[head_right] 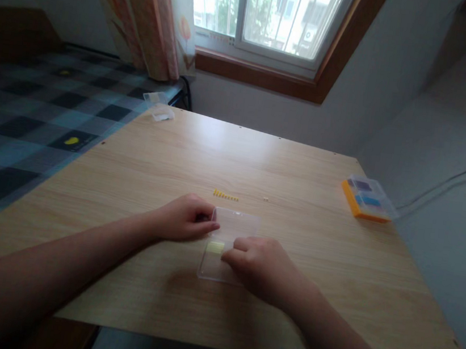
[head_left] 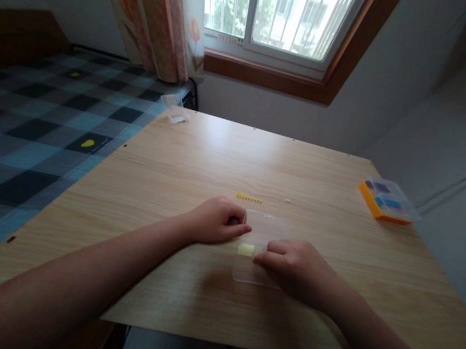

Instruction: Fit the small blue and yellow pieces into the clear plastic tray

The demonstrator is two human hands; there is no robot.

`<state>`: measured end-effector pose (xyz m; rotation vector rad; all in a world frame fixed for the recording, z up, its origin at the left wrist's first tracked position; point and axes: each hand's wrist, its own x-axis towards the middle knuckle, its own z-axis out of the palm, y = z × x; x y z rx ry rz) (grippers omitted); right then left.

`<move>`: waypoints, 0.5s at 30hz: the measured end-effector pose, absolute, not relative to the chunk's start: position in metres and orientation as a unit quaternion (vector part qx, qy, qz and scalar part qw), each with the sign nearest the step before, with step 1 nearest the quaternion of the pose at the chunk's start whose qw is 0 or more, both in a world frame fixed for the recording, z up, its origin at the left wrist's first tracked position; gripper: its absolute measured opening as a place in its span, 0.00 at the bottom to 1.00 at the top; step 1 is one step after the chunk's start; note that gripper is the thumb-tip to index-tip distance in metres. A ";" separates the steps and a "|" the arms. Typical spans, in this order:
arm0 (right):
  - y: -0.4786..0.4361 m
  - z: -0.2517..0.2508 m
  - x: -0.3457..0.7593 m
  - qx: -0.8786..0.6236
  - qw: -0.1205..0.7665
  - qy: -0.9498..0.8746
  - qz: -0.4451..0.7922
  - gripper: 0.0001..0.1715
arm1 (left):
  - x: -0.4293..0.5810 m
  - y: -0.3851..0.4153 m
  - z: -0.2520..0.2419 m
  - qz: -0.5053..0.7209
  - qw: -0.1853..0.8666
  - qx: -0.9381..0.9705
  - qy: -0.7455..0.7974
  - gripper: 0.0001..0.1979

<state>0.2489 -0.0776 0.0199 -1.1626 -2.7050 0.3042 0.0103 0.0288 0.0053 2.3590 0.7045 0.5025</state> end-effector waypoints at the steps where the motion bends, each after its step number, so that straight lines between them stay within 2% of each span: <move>1: -0.077 0.021 0.251 -0.392 0.101 -0.909 0.101 0.10 | 0.010 0.029 0.005 0.190 0.310 0.893 0.265 0.15; 5: -0.077 0.025 0.259 -0.390 0.125 -0.906 0.108 0.13 | 0.010 0.029 0.005 0.189 0.310 0.894 0.264 0.16; 15: -0.078 0.023 0.252 -0.367 0.101 -0.917 0.117 0.17 | 0.010 0.029 0.003 0.185 0.305 0.894 0.271 0.16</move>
